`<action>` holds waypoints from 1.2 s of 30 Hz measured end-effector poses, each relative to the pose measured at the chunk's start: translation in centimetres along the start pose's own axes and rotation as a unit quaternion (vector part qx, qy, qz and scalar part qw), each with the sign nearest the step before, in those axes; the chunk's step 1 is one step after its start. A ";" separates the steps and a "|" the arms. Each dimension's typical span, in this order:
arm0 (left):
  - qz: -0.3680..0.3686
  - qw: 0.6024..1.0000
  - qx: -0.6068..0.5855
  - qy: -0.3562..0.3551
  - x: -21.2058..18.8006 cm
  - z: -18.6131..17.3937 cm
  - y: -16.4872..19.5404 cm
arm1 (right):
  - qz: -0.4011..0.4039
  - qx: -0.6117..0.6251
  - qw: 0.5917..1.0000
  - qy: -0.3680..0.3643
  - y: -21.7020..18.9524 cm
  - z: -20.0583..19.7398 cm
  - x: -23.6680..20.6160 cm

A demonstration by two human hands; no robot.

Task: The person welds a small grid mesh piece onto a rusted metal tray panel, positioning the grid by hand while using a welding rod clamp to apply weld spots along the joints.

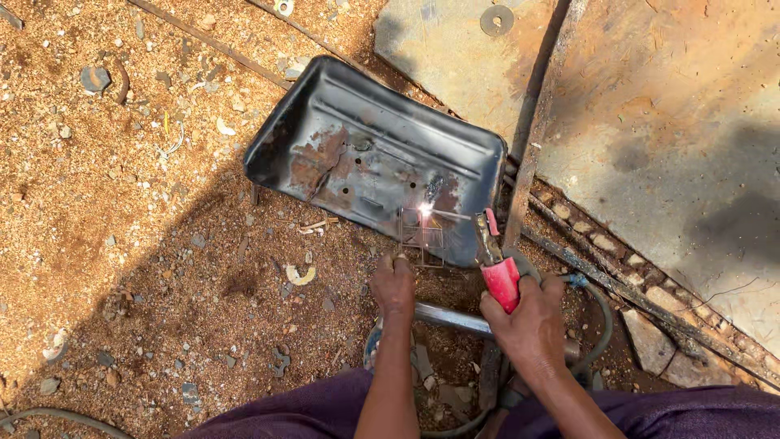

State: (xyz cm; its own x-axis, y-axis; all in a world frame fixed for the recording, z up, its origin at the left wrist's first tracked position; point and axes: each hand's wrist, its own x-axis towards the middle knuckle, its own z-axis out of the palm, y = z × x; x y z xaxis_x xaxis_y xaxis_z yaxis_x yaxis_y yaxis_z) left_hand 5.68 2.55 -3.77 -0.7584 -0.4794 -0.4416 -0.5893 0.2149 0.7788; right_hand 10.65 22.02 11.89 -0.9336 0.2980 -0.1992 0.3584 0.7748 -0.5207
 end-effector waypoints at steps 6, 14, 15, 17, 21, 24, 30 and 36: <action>-0.010 1.000 -0.015 -0.025 -0.3 -0.5 1.6 | 0.024 0.019 0.999 -0.039 -0.2 -0.3 0.0; -0.022 0.999 -0.025 -0.013 -0.5 -0.7 1.9 | 0.016 0.008 0.999 -0.030 -0.2 -0.2 0.0; -0.026 0.999 -0.034 -0.016 -0.5 -0.7 1.9 | 0.013 0.011 1.000 -0.026 -0.2 -0.2 0.1; -0.033 0.998 -0.051 -0.021 -0.4 -0.7 1.8 | 0.018 0.003 0.999 -0.031 -0.2 -0.2 0.1; -0.032 0.998 -0.052 -0.006 -0.4 -1.0 1.5 | 0.005 0.013 1.000 -0.016 -0.4 -0.3 0.0; -0.045 0.994 -0.103 0.004 -0.2 -1.1 1.0 | 0.025 0.014 0.999 -0.029 -0.5 -0.3 0.0; -0.049 0.991 -0.125 -0.004 0.2 -0.9 -0.3 | 0.021 -0.005 0.999 -0.035 -0.4 -0.2 0.4; -0.035 0.988 -0.149 0.009 0.1 -0.8 0.1 | 0.017 0.012 0.999 -0.041 -0.4 -0.2 0.2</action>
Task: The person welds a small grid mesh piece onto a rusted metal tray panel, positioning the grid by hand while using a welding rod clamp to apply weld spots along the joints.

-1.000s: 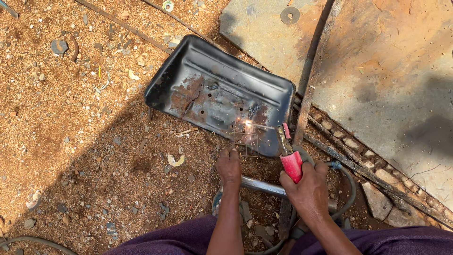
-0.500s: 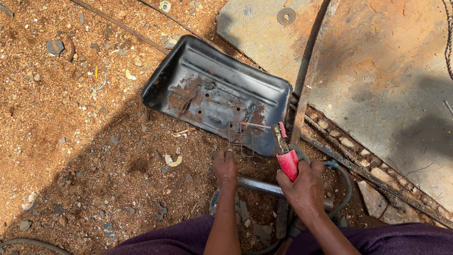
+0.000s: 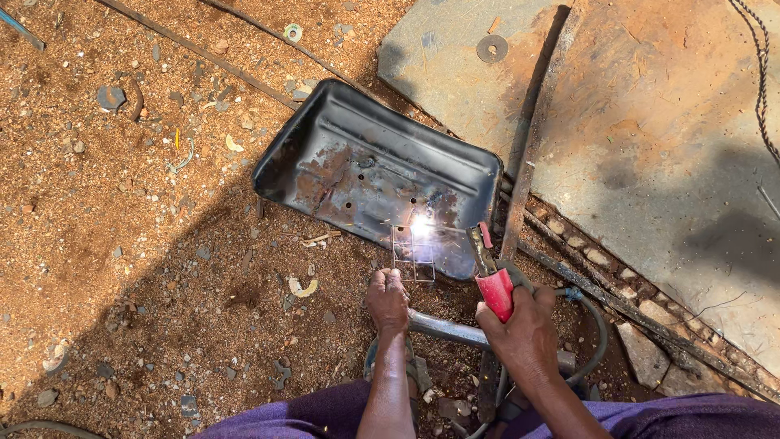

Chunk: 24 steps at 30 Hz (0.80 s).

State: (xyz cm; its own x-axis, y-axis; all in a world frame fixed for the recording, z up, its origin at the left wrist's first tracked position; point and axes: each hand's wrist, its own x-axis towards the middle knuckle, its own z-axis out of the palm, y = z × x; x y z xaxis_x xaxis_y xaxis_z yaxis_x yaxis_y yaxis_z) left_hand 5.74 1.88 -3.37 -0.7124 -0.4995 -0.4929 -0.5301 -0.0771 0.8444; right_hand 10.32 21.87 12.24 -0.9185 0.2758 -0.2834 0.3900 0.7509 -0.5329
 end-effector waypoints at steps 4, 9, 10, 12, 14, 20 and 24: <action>-0.040 0.999 -0.019 -0.010 -0.1 0.0 0.5 | 0.035 -0.022 0.999 -0.022 0.0 0.2 0.1; -0.021 1.000 0.010 -0.009 0.1 -0.3 0.1 | -0.006 -0.014 1.000 0.010 0.0 0.2 0.0; 0.009 0.999 0.031 0.000 0.1 -0.3 0.0 | -0.003 -0.012 1.000 0.008 -0.1 0.2 0.0; 0.020 0.999 0.030 0.000 0.2 -0.3 -0.1 | 0.003 -0.010 1.000 0.005 -0.2 0.2 0.0; -0.016 1.000 -0.018 -0.017 0.2 -0.3 -0.2 | 0.008 -0.001 1.000 0.004 -0.1 0.2 0.0; 0.019 0.998 -0.047 -0.029 -0.1 -0.6 -1.4 | -0.039 0.049 0.993 0.101 0.9 0.2 -0.3; 0.045 0.997 -0.048 -0.036 0.0 -0.4 -1.5 | -0.023 0.034 0.995 0.088 1.1 0.0 -0.5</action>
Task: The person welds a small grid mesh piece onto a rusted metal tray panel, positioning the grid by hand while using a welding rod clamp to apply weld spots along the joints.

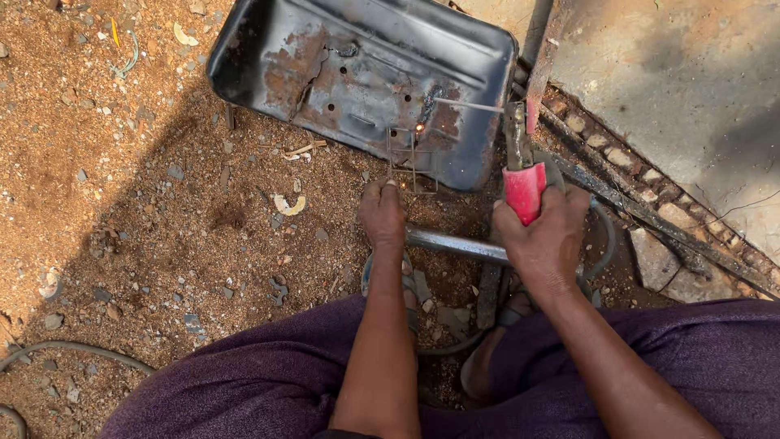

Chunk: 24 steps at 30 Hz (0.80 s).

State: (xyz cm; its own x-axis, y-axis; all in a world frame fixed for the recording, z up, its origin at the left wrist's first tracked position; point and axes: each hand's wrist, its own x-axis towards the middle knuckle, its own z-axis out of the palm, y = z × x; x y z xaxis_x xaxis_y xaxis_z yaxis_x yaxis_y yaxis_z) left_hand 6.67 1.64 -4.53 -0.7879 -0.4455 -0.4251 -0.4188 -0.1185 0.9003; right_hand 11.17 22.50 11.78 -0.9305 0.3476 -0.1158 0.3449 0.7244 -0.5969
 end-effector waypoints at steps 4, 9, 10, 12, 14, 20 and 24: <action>-0.005 0.997 0.078 -0.004 0.0 0.3 0.8 | -0.015 -0.008 1.000 -0.023 -0.6 -0.2 0.1; -0.027 0.997 0.074 -0.024 -0.3 0.5 1.5 | -0.012 -0.018 0.999 -0.035 -0.8 -0.1 -0.2; -0.034 0.995 0.091 -0.021 -0.3 0.6 1.5 | -0.009 -0.027 0.999 -0.037 -0.7 0.0 -0.2; -0.047 0.991 0.125 -0.015 -0.2 0.7 1.6 | -0.012 -0.030 0.999 -0.037 -0.6 0.1 -0.3; -0.015 0.988 0.155 -0.003 -0.2 0.7 1.6 | -0.024 -0.016 0.999 -0.031 -0.6 0.2 -0.2; -0.064 0.993 0.103 -0.003 -0.2 0.9 1.2 | -0.029 -0.011 0.999 -0.039 -0.6 0.3 -0.3; -0.057 0.995 0.079 -0.001 -0.1 0.8 0.9 | -0.005 -0.026 0.999 -0.048 -0.8 0.4 -0.1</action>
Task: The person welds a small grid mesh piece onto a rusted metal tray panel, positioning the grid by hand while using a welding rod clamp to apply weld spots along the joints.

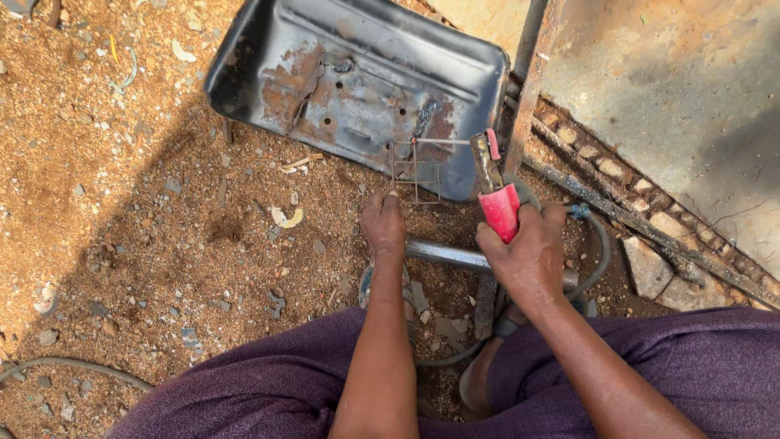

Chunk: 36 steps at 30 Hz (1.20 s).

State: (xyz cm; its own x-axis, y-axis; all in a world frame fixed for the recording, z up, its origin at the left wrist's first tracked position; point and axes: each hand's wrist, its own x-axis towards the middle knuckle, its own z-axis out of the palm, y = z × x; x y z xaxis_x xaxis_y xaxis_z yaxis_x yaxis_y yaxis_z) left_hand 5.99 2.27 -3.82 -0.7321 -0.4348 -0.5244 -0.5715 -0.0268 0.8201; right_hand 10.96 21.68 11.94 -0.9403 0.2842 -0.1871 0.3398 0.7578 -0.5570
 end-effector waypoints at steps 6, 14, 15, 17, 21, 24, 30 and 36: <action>-0.015 0.999 0.049 0.006 0.1 0.0 0.5 | 0.034 -0.001 0.999 -0.019 -0.2 0.0 0.1; -0.031 0.999 -0.015 -0.011 0.1 0.2 0.3 | 0.364 0.397 0.835 -0.116 2.0 0.9 2.3; -0.017 0.999 -0.030 -0.015 0.1 0.1 0.3 | 0.353 0.403 0.838 -0.104 2.3 0.9 2.5; 0.031 0.998 -0.055 0.010 0.6 0.0 0.4 | 0.335 0.413 0.843 -0.081 2.4 0.4 2.2; 0.048 0.977 -0.188 0.084 1.9 -1.1 1.7 | -0.059 -0.011 0.991 0.121 1.3 -1.0 1.9; 0.063 0.966 -0.213 0.133 2.8 -2.6 2.4 | 0.016 0.020 0.996 0.082 0.4 -2.1 2.9; 0.043 0.949 -0.259 0.174 2.8 -3.9 1.0 | -0.011 0.004 0.999 -0.049 0.5 -3.7 2.5; 0.036 0.961 -0.210 0.173 2.1 -4.1 -0.1 | 0.057 0.035 0.997 -0.031 -0.2 -2.5 2.6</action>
State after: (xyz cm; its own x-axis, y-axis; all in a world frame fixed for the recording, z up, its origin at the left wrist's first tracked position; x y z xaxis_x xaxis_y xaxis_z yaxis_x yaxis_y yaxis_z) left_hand 6.05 -2.28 -4.03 -0.5553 -0.7207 -0.4150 -0.2700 -0.3157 0.9096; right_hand 8.46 23.77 13.59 -0.8956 0.3271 -0.3015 0.4447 0.6795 -0.5836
